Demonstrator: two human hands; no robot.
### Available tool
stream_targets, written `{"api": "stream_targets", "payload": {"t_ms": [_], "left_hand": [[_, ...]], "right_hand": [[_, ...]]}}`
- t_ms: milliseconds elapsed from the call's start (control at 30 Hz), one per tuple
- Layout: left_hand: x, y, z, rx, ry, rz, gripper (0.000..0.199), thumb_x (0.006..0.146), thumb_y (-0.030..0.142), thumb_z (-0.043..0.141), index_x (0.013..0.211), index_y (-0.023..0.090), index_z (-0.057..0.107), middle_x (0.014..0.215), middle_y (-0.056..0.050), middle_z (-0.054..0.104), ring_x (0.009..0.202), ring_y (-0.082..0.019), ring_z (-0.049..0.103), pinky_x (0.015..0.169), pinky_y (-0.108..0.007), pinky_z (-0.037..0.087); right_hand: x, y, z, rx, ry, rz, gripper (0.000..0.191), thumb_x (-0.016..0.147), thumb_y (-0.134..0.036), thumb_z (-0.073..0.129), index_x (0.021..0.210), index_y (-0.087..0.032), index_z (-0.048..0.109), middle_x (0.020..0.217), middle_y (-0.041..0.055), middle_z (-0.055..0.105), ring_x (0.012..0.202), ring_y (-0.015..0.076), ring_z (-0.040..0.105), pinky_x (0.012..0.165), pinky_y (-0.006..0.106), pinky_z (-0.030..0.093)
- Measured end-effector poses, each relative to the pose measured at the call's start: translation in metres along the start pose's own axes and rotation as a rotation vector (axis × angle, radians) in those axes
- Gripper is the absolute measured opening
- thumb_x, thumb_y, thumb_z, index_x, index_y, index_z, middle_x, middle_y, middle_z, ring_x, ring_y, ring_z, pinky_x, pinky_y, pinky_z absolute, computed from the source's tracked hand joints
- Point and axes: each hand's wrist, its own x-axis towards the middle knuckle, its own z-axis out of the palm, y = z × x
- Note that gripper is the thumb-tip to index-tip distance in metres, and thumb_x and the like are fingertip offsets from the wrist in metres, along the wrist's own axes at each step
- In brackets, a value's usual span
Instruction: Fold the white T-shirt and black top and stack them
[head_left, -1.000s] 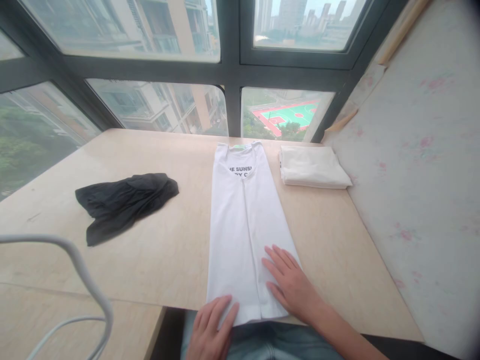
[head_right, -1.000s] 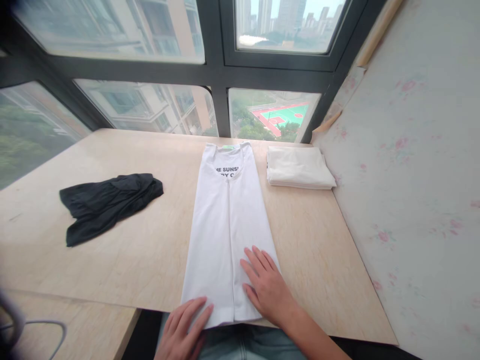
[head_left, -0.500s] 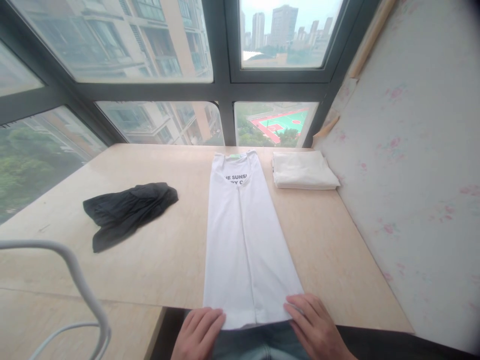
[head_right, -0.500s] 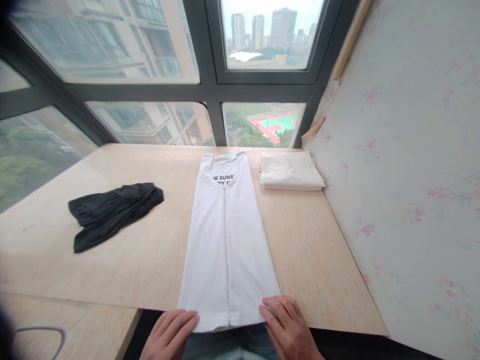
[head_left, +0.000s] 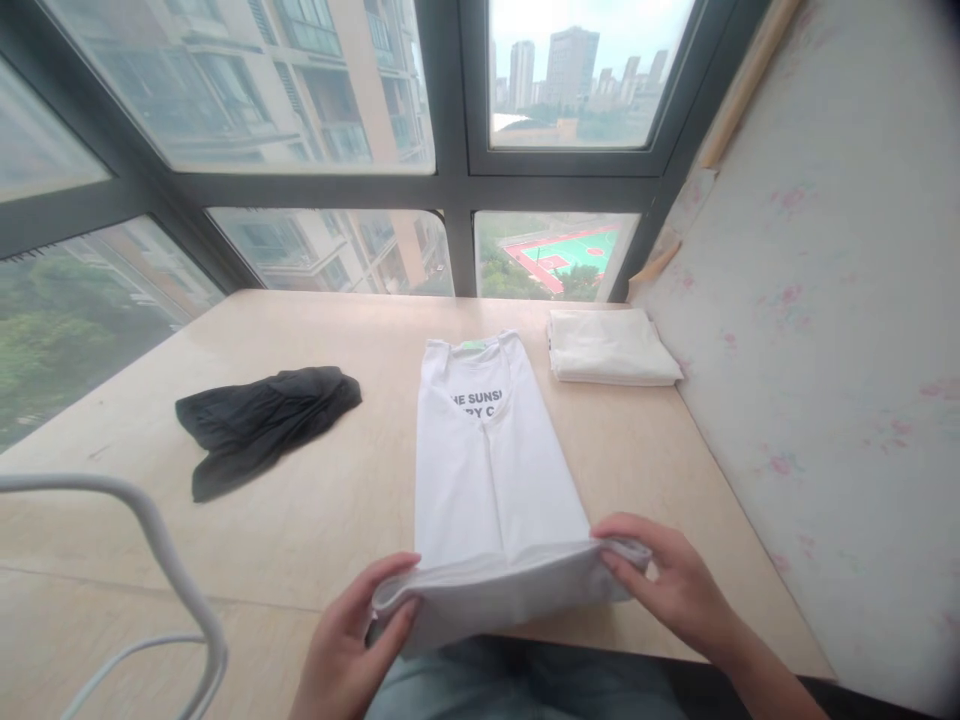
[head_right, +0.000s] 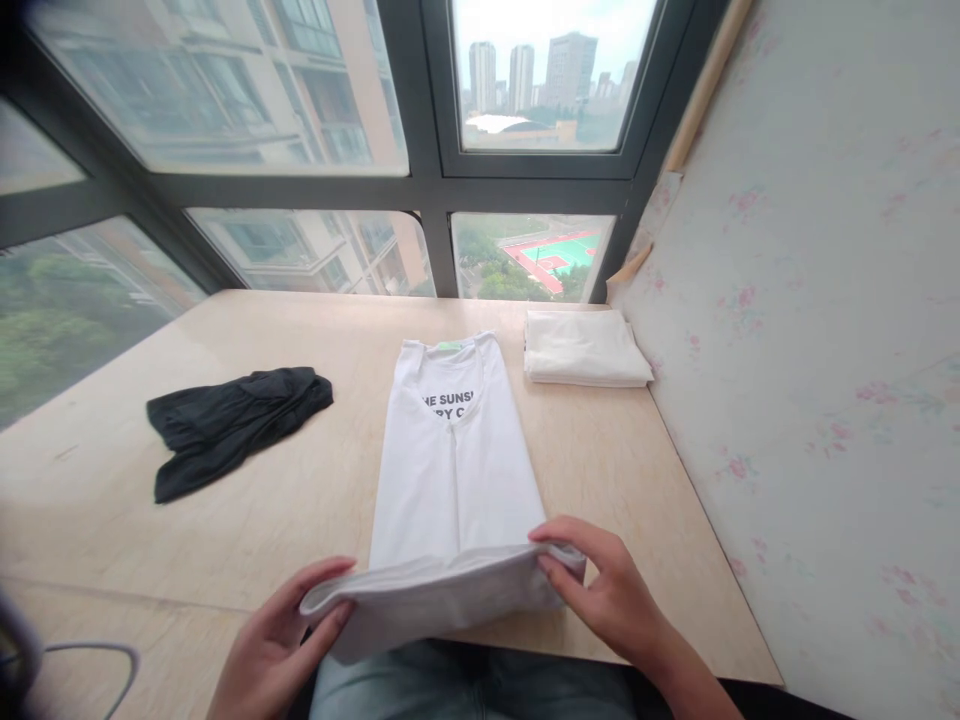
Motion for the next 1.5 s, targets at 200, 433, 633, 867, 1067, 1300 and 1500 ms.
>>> {"api": "stream_targets", "payload": {"t_ms": [200,433,633,867,1067,1300,1500], "left_hand": [[0.149,0.008,0.037,-0.046,0.054,0.048,0.059,0.082,0.049,0.061,0.129,0.015,0.056,0.095,-0.006,0.071,0.082,-0.019,0.066,0.075,-0.030,0.054],[0.212,-0.037,0.051,0.162,0.082,0.060,0.038,0.075,0.034,0.062,0.108,0.017,0.070,0.075,0.000,0.065,0.070,-0.016,0.057,0.076,-0.030,0.046],[0.205,-0.039,0.055,0.183,0.115,0.079,0.040,0.082,0.041,0.058,0.114,0.018,0.067,0.089,-0.004,0.069,0.078,-0.017,0.061,0.081,-0.032,0.048],[0.162,-0.032,0.046,0.163,0.105,0.000,0.064,0.082,0.042,0.059,0.137,0.015,0.045,0.119,-0.013,0.063,0.081,-0.017,0.065,0.077,-0.033,0.054],[0.081,-0.053,0.021,-0.002,-0.032,-0.253,0.066,0.077,0.056,0.063,0.128,0.016,0.051,0.089,-0.003,0.067,0.069,-0.017,0.063,0.066,-0.031,0.052],[0.041,-0.034,0.025,-0.257,-0.047,-0.402,0.074,0.070,0.056,0.073,0.127,0.017,0.049,0.091,-0.004,0.071,0.070,-0.016,0.063,0.058,-0.024,0.047],[0.037,-0.029,0.036,-0.329,-0.040,-0.443,0.080,0.066,0.057,0.077,0.129,0.018,0.047,0.093,-0.004,0.069,0.060,-0.012,0.059,0.047,-0.021,0.041]], "right_hand": [[0.146,0.044,0.043,0.089,0.152,0.090,0.045,0.078,-0.034,0.065,0.121,-0.022,0.066,0.118,0.0068,0.069,0.098,0.0219,0.066,0.089,0.036,0.053],[0.192,0.103,0.068,0.070,0.216,0.231,0.043,0.074,-0.028,0.062,0.115,-0.015,0.066,0.111,0.0117,0.071,0.096,0.0219,0.067,0.089,0.039,0.052],[0.187,0.110,0.071,0.133,0.267,0.207,0.047,0.078,-0.031,0.058,0.122,-0.015,0.061,0.109,0.0112,0.071,0.093,0.0201,0.069,0.087,0.037,0.054],[0.140,0.099,0.067,0.101,0.284,0.246,0.050,0.077,-0.030,0.059,0.125,-0.016,0.058,0.119,0.0135,0.066,0.097,0.0213,0.067,0.085,0.038,0.056],[0.044,0.102,0.059,0.080,0.259,0.323,0.038,0.085,-0.038,0.056,0.116,-0.017,0.063,0.105,0.0111,0.070,0.090,0.0214,0.067,0.079,0.036,0.057],[0.006,0.097,0.062,0.123,0.154,0.369,0.041,0.087,-0.042,0.056,0.121,-0.019,0.061,0.098,0.0083,0.069,0.077,0.0191,0.066,0.068,0.032,0.056],[0.013,0.094,0.061,0.283,0.053,0.425,0.049,0.085,-0.045,0.058,0.126,-0.020,0.056,0.093,0.0054,0.067,0.058,0.0140,0.059,0.046,0.025,0.046]]}}
